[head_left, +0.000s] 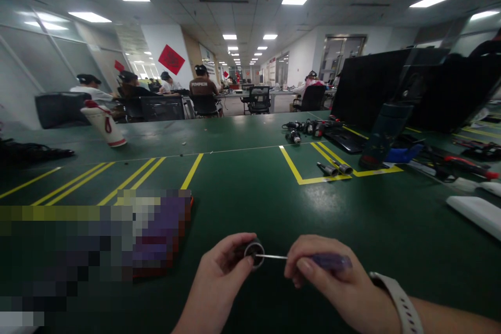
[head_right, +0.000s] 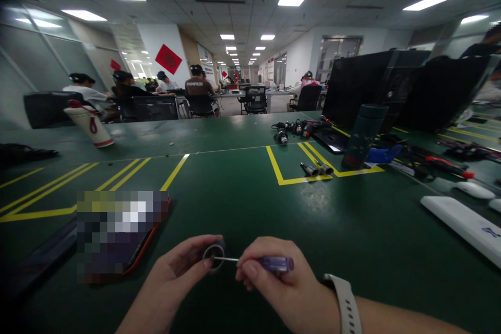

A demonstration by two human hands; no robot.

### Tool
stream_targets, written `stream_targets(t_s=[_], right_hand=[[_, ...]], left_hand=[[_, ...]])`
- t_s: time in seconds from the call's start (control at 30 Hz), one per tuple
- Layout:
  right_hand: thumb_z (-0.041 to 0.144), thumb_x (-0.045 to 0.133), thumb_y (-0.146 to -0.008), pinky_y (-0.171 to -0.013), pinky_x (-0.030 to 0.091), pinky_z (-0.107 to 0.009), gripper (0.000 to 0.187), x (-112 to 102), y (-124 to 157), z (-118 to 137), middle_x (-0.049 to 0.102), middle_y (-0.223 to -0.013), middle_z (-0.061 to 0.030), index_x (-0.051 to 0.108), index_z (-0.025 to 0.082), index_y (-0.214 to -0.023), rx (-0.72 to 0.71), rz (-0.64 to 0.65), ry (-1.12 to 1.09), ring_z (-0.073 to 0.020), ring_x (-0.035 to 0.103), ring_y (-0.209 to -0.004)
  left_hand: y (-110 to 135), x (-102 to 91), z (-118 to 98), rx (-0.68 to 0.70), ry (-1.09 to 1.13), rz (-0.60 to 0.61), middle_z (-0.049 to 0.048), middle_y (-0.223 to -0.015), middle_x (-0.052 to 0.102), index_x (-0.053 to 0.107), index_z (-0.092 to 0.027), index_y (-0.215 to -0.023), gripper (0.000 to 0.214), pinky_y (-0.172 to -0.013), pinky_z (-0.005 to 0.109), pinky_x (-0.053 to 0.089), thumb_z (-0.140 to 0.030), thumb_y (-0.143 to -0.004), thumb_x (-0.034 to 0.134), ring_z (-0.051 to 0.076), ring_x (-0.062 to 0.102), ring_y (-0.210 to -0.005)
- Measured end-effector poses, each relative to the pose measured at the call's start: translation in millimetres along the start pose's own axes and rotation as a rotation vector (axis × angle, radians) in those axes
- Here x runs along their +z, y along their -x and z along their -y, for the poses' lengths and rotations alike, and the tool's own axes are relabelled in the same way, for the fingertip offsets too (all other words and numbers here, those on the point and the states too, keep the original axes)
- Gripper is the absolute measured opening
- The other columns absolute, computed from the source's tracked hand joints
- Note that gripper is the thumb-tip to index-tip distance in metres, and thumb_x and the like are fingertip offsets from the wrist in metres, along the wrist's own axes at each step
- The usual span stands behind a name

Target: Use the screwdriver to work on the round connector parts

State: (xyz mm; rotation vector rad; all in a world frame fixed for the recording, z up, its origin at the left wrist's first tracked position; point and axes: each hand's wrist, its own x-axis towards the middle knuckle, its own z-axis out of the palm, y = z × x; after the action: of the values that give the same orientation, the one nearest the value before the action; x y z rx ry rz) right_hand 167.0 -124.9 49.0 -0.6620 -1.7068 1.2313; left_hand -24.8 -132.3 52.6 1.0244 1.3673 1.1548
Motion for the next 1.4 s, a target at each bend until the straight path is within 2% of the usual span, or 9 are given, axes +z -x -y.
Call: stream_targets(t_s=[0.1,0.3,0.53,0.87,1.07,1.27,1.4], right_hand=[[0.013,0.048,-0.086,-0.063,0.048,-0.026,0.015,1.3,2.4,6.0,0.063,-0.073,-0.006,0.064,0.013,-0.087,-0.19,0.048,0.28,-0.0134,0.058,-0.068],[0.01,0.048,-0.086,-0.069,0.05,-0.028,0.015,4.4,4.9,4.1,0.066,-0.08,-0.0075,0.059,0.015,-0.095,-0.307,0.099,0.433,-0.0151,0.06,-0.076],[0.011,0.048,-0.087,-0.068,0.051,-0.026,0.015,8.1,5.9,3.4,0.067,-0.08,-0.0076,0.057,0.017,-0.098,-0.384,0.114,0.525,-0.0151,0.062,-0.075],[0.01,0.047,-0.087,-0.059,0.049,-0.023,0.016,13.0,6.3,0.9,0.067,-0.074,-0.0063,0.054,0.017,-0.099,-0.517,0.115,0.668,-0.0137,0.06,-0.065],[0.01,0.046,-0.088,-0.057,0.048,-0.023,0.013,14.0,7.2,0.6,0.066,-0.071,-0.006,0.053,0.015,-0.097,-0.553,0.106,0.737,-0.0137,0.059,-0.062],[0.014,0.047,-0.09,-0.054,0.045,-0.024,0.01,20.1,10.3,-6.5,0.064,-0.067,-0.0047,0.056,0.014,-0.093,-0.601,0.185,0.911,-0.0144,0.058,-0.059],[0.015,0.044,-0.091,-0.054,0.045,-0.025,0.014,21.8,11.4,-11.8,0.065,-0.065,-0.0045,0.058,0.013,-0.091,-0.626,0.18,0.935,-0.0145,0.058,-0.059]], left_hand=[[-1.2,-0.5,5.0,0.028,-0.018,0.038,0.0048,-0.081,0.075,0.072,-0.018,-0.085,0.025,-0.074,0.032,0.055,-0.02,-0.061,0.067,0.022,0.069,-0.079],[0.0,-2.5,4.8,0.069,-0.078,0.05,0.0043,-0.083,0.076,0.074,-0.02,-0.085,0.022,-0.072,0.03,0.056,-0.021,-0.063,0.067,0.022,0.069,-0.08],[1.0,-3.3,4.7,0.112,-0.157,0.055,0.0061,-0.085,0.075,0.075,-0.019,-0.086,0.024,-0.071,0.029,0.056,-0.023,-0.066,0.064,0.021,0.069,-0.075],[1.0,-4.1,4.8,0.205,-0.234,0.032,0.0066,-0.093,0.075,0.077,-0.024,-0.081,0.022,-0.074,0.031,0.057,-0.022,-0.065,0.062,0.023,0.069,-0.083],[0.8,-1.4,3.2,0.201,-0.245,0.017,0.0066,-0.092,0.075,0.077,-0.023,-0.079,0.022,-0.072,0.029,0.058,-0.023,-0.065,0.061,0.022,0.069,-0.081],[1.2,-1.4,1.0,0.174,-0.247,0.0,0.0063,-0.087,0.075,0.077,-0.021,-0.075,0.02,-0.066,0.028,0.058,-0.021,-0.063,0.06,0.022,0.069,-0.077],[1.3,-1.3,2.0,0.188,-0.243,0.001,0.0071,-0.087,0.075,0.077,-0.021,-0.074,0.019,-0.065,0.027,0.058,-0.022,-0.063,0.061,0.022,0.069,-0.078]])
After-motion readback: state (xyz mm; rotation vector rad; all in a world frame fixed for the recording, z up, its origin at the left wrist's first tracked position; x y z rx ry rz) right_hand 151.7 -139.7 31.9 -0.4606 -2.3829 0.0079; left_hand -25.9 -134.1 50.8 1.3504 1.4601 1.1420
